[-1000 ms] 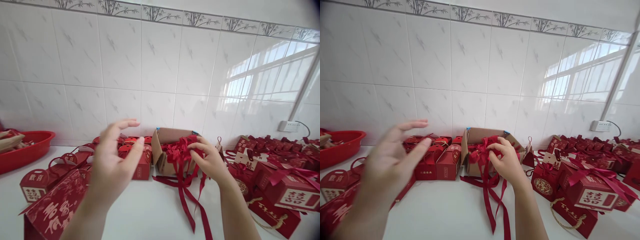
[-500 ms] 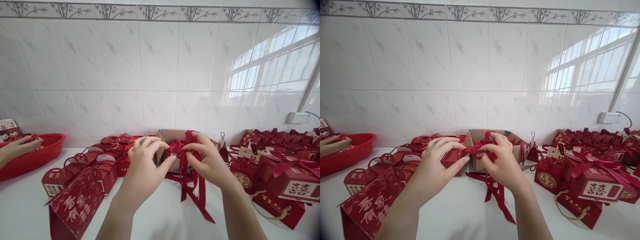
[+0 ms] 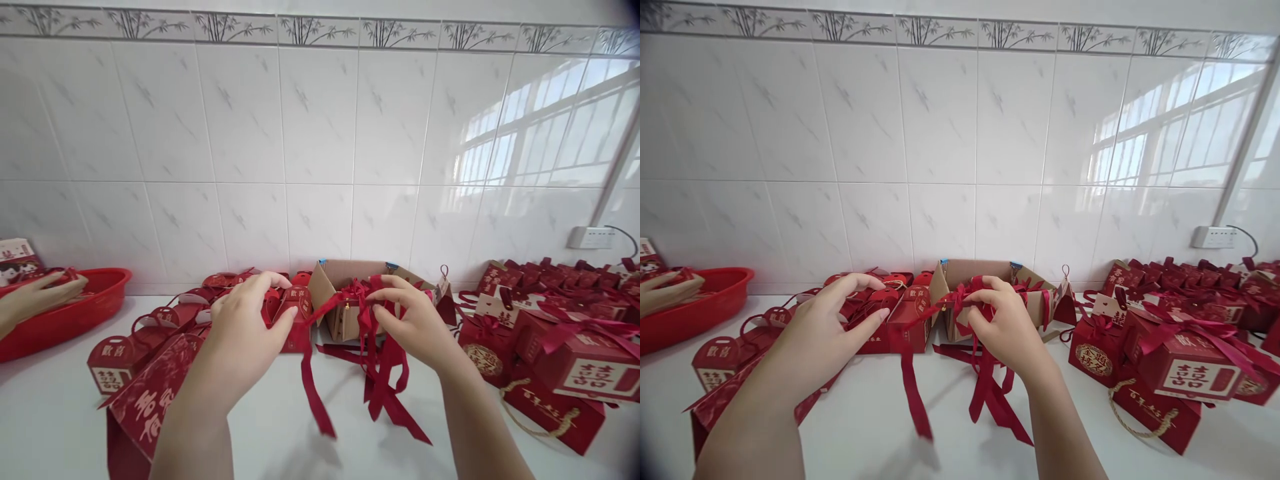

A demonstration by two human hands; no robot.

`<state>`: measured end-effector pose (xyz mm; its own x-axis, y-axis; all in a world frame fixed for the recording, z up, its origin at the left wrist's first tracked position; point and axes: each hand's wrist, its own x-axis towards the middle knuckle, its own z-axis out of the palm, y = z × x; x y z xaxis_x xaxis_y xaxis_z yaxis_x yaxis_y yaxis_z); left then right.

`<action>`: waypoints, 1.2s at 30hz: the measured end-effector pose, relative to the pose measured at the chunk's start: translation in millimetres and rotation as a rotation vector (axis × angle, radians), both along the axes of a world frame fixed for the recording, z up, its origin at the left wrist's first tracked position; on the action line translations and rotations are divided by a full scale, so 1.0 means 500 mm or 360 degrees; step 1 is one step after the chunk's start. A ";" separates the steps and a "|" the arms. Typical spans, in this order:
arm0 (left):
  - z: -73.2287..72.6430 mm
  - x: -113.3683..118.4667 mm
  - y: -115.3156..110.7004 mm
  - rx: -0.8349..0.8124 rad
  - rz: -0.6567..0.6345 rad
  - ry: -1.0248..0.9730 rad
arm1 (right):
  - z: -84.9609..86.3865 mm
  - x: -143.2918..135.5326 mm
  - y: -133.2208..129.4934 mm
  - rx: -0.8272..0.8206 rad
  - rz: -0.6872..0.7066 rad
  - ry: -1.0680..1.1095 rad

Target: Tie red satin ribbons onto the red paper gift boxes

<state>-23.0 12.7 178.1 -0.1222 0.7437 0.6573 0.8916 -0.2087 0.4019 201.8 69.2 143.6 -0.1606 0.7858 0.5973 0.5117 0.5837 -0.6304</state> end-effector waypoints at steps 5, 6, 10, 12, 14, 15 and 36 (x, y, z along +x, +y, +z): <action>0.003 0.022 -0.016 -0.0086 -0.0358 -0.0084 | 0.003 -0.010 -0.017 0.0051 0.0088 0.0024; 0.004 0.029 -0.017 -0.0101 -0.0418 -0.0089 | 0.004 -0.012 -0.022 0.0066 0.0128 0.0041; 0.005 0.049 -0.017 -0.0113 -0.0581 -0.0088 | 0.009 -0.018 -0.032 0.0039 0.0286 0.0120; 0.005 0.052 -0.017 -0.0096 -0.0611 -0.0098 | 0.009 -0.020 -0.033 0.0022 0.0358 0.0161; 0.005 0.052 -0.017 -0.0080 -0.0628 -0.0102 | 0.009 -0.023 -0.034 -0.0007 0.0424 0.0189; 0.005 0.052 -0.018 -0.0064 -0.0631 -0.0105 | 0.010 -0.025 -0.034 -0.0024 0.0455 0.0196; -0.012 0.001 -0.088 -0.0051 -0.1105 0.0638 | -0.195 0.076 0.250 -0.0478 -0.0171 0.0062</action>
<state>-22.3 -31.5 172.4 0.6163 0.5823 0.5301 0.6401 -0.7626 0.0935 240.0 194.3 45.9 -0.0487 0.9391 0.3402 0.5324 0.3126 -0.7866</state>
